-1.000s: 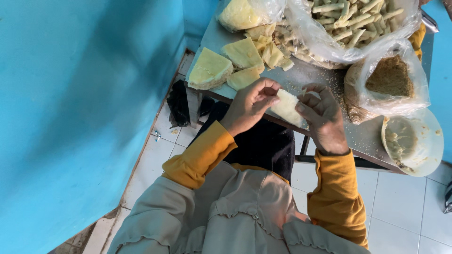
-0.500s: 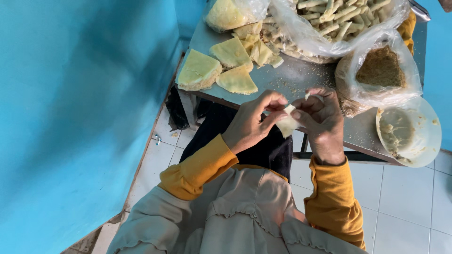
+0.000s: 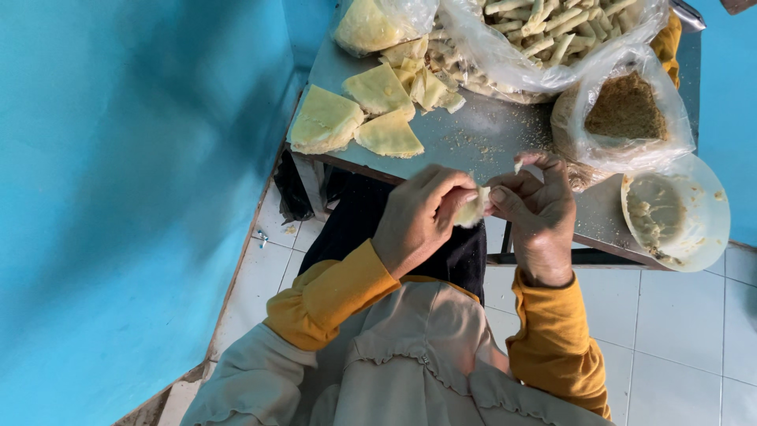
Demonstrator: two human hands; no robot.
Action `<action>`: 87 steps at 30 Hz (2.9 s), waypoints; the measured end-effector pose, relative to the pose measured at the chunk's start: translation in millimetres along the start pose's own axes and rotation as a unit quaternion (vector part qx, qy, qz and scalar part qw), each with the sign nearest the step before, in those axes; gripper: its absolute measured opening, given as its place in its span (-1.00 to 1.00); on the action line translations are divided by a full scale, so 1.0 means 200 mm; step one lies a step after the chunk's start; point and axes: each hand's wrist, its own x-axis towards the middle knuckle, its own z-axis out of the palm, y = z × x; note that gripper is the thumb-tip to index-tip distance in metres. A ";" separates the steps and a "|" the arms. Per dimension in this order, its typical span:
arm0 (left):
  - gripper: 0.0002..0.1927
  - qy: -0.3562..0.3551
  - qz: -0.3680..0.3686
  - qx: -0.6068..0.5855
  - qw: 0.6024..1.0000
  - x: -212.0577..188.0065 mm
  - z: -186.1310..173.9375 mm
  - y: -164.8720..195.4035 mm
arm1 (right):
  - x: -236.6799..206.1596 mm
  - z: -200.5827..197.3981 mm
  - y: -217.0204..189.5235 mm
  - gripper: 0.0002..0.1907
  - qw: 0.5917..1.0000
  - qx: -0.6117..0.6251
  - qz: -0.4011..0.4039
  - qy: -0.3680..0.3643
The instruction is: The person sits at a table and shapes small triangular pieces of dough by hand, pinching and folding each piece over a filling. Shaped pieces are set on the table next to a plastic bag of rolled dough sticks and a plate with dough residue.
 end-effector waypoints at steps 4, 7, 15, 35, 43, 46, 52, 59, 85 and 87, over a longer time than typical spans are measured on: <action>-0.82 -0.036 -0.118 -0.180 0.976 -0.03 0.06 -0.02 | -0.03 0.05 0.02 -0.56 0.999 -0.026 -0.045 0.002; -0.86 -0.024 -0.188 -0.243 0.951 -0.05 0.08 -0.08 | -0.03 0.05 0.03 -0.55 0.998 -0.030 -0.052 0.018; -0.90 0.031 -0.176 -0.341 0.923 -0.13 0.17 -0.15 | -0.03 0.11 0.14 -0.56 0.992 -0.019 -0.126 0.016; -0.70 0.121 -0.179 0.011 0.976 0.09 -0.05 -0.62 | 0.19 -0.13 0.13 -0.38 0.930 -0.293 -0.217 0.049; -0.41 0.047 0.015 0.290 0.956 0.05 -0.06 -0.53 | 0.19 0.04 0.17 -0.33 0.908 -0.381 -0.114 -0.130; -0.59 -0.004 0.085 0.271 0.959 0.03 -0.07 -0.54 | 0.19 -0.08 0.11 -0.42 0.894 -0.418 -0.126 -0.098; -0.75 -0.137 0.192 0.225 0.945 -0.06 -0.05 -0.52 | 0.20 -0.11 0.15 -0.38 0.802 -0.559 -0.189 -0.090; -0.87 -0.154 0.207 0.216 0.942 -0.05 -0.07 -0.57 | 0.26 -0.05 0.13 -0.25 0.738 -0.619 -0.235 -0.130; -0.83 -0.089 0.225 0.158 0.957 -0.06 -0.07 -0.57 | 0.35 -0.10 0.07 -0.48 0.430 -0.816 -0.337 -0.186; -0.83 -0.091 0.218 0.154 0.959 -0.05 -0.07 -0.56 | 0.34 -0.10 0.06 -0.44 0.455 -0.805 -0.340 -0.168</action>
